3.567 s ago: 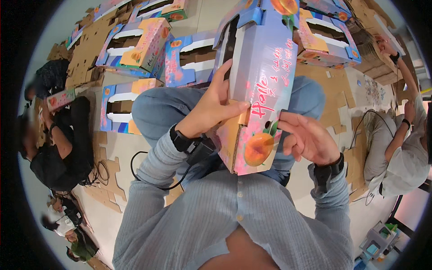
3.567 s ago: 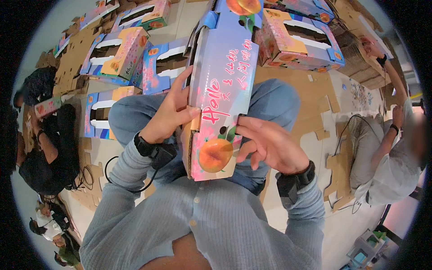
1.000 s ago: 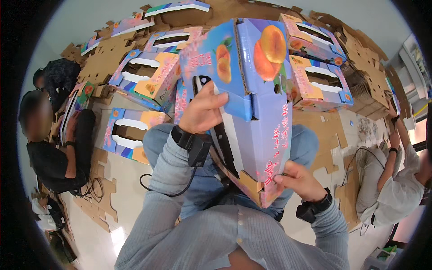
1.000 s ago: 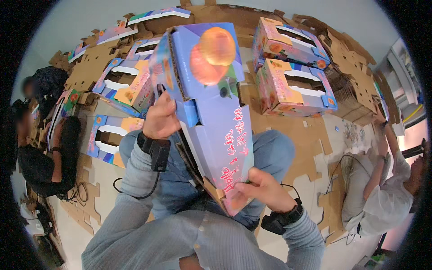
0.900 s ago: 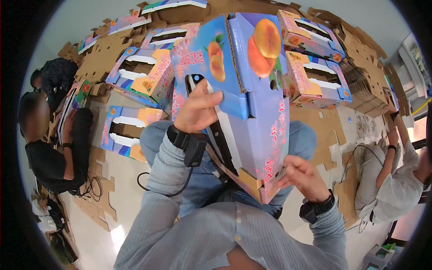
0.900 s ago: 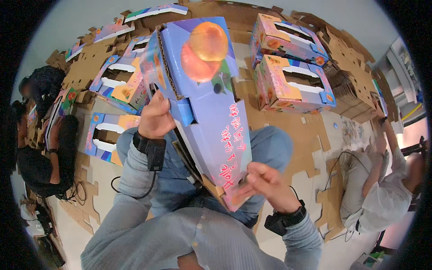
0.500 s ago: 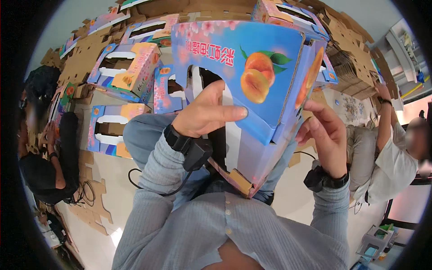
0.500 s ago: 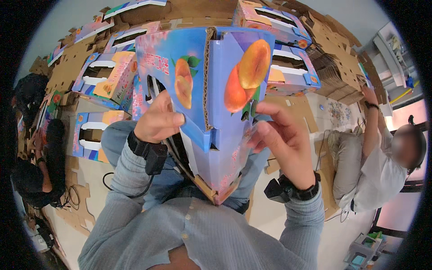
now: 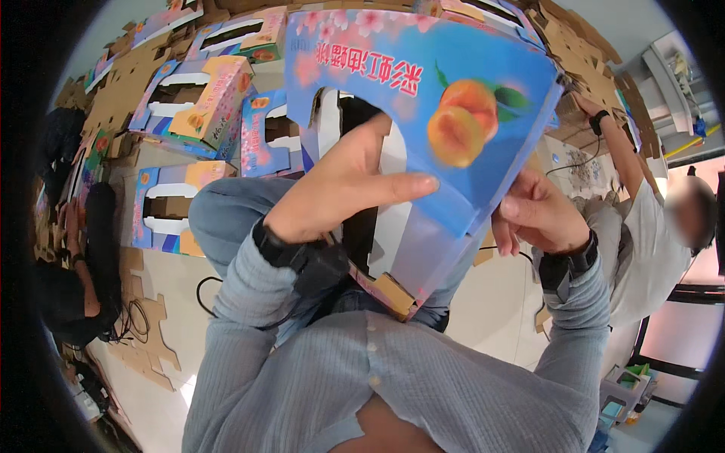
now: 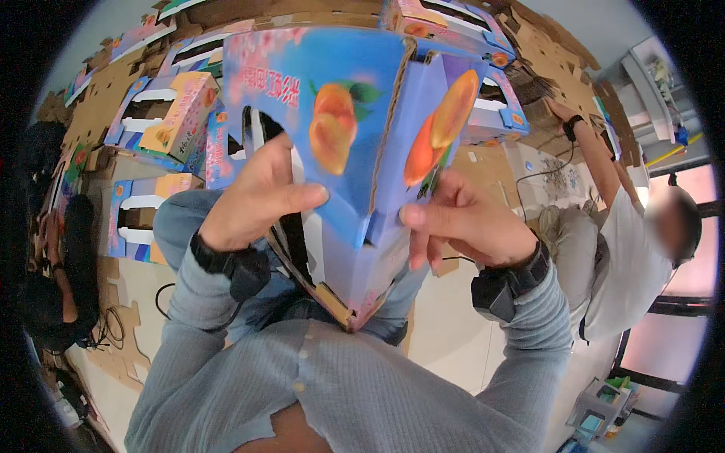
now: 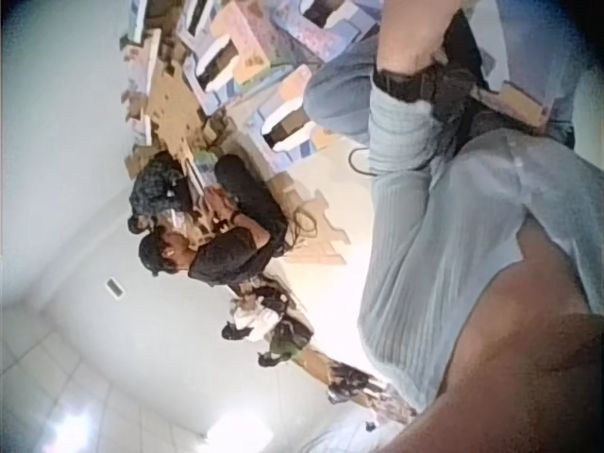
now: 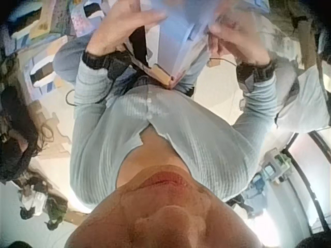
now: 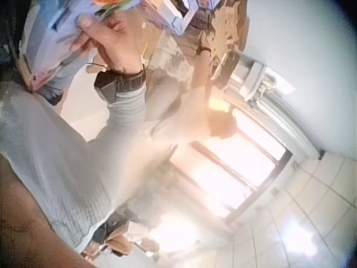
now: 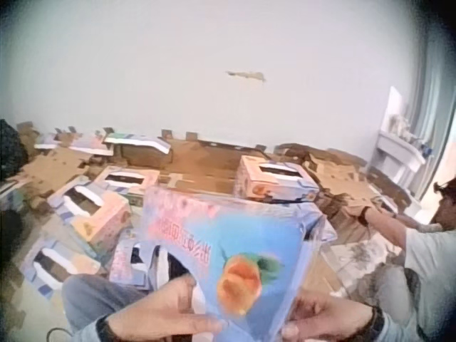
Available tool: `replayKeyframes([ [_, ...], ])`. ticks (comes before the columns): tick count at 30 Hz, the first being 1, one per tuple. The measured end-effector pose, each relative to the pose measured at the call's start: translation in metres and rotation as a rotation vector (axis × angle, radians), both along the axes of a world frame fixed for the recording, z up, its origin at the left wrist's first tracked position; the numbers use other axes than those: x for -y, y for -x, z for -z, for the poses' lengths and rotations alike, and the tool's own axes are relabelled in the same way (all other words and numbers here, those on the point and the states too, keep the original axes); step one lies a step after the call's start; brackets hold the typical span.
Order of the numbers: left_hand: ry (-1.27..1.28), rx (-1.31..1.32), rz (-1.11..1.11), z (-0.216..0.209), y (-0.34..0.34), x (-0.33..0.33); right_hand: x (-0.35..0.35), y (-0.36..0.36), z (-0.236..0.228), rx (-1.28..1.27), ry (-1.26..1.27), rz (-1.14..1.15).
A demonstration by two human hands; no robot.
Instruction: Assembling colorful fruit-themed cardboard boxes while sitting on the floor.
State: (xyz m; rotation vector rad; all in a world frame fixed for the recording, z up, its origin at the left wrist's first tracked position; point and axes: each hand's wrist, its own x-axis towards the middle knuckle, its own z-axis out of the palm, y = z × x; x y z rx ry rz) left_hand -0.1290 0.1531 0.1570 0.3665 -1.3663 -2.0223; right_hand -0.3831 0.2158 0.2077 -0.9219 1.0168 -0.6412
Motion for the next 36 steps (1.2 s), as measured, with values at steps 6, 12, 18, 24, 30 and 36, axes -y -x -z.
replayKeyframes([
  [6,0.188,0.059,-0.364,-0.005,0.010,-0.028,0.003,0.000,0.005,0.128,-0.002,0.007],
  [12,0.292,0.146,-0.342,-0.008,0.008,-0.034,0.003,-0.002,0.001,0.153,-0.021,-0.050],
  [18,0.352,0.271,-0.351,-0.010,0.008,-0.038,-0.004,-0.003,-0.003,0.066,-0.081,-0.054],
  [24,0.321,0.268,-0.411,-0.013,0.013,-0.038,-0.007,-0.011,0.007,0.116,0.043,0.020],
  [30,0.265,0.282,-0.450,-0.012,0.018,-0.037,-0.009,-0.015,0.007,0.101,0.026,0.134],
  [36,0.268,0.198,-0.420,-0.003,0.028,-0.024,-0.001,-0.011,0.014,0.051,0.082,0.236],
])
